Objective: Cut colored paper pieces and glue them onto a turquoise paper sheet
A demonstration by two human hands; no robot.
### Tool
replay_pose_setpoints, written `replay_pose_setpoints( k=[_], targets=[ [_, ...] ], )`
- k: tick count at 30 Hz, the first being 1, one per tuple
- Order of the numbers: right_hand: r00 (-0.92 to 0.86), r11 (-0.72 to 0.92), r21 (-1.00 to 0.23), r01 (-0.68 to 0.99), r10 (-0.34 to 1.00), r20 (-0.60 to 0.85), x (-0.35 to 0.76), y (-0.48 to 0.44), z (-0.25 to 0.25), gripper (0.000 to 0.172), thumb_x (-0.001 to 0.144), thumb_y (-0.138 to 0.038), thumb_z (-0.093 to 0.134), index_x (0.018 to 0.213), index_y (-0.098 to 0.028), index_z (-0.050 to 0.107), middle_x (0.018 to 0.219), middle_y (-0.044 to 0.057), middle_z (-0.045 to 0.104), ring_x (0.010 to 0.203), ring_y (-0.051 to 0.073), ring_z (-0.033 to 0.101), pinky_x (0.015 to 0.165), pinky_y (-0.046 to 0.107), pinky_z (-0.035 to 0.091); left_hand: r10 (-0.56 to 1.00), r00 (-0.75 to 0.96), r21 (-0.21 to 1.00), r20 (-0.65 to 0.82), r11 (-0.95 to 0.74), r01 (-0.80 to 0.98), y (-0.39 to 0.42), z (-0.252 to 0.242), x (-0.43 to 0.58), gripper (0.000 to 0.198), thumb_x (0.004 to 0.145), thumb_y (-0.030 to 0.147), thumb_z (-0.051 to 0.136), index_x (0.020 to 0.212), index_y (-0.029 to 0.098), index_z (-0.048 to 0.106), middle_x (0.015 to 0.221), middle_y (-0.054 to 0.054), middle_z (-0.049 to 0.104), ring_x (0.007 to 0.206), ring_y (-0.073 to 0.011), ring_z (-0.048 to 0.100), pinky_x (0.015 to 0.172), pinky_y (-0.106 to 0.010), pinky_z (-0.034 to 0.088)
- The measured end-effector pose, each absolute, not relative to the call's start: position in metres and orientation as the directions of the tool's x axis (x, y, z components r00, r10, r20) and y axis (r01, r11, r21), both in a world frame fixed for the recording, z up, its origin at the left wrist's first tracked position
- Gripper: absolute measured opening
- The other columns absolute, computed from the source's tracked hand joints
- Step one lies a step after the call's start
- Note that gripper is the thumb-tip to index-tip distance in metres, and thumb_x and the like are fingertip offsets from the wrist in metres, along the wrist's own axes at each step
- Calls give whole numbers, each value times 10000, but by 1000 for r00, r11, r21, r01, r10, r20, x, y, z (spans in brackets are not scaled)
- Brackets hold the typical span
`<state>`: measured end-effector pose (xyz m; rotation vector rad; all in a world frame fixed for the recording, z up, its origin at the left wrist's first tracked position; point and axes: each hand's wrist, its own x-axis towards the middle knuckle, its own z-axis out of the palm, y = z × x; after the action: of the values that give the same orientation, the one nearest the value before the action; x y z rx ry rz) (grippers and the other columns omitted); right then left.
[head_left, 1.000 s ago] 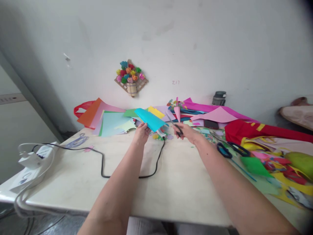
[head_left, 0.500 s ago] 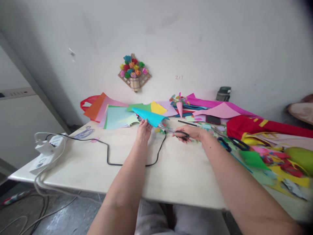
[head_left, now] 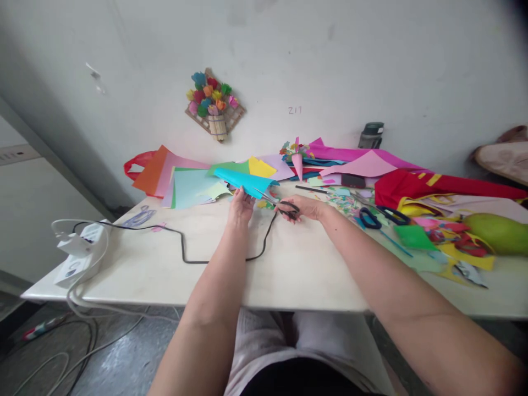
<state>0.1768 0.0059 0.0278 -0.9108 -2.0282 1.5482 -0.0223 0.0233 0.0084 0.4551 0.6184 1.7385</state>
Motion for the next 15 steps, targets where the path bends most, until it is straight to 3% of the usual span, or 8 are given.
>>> replay_pose_setpoints(
  k=[15],
  targets=[
    [-695,115,-964,241,714,-89,170,6,23,348,781,-430,550,938,-120,567,551,-11,560,395,65,498,286,140,289,972,-231,562,-54,-161,-811,21,9,-19,76,799,148,553,730,177,567,663,12,653,718,-109,637,839,-303,483]
  ],
)
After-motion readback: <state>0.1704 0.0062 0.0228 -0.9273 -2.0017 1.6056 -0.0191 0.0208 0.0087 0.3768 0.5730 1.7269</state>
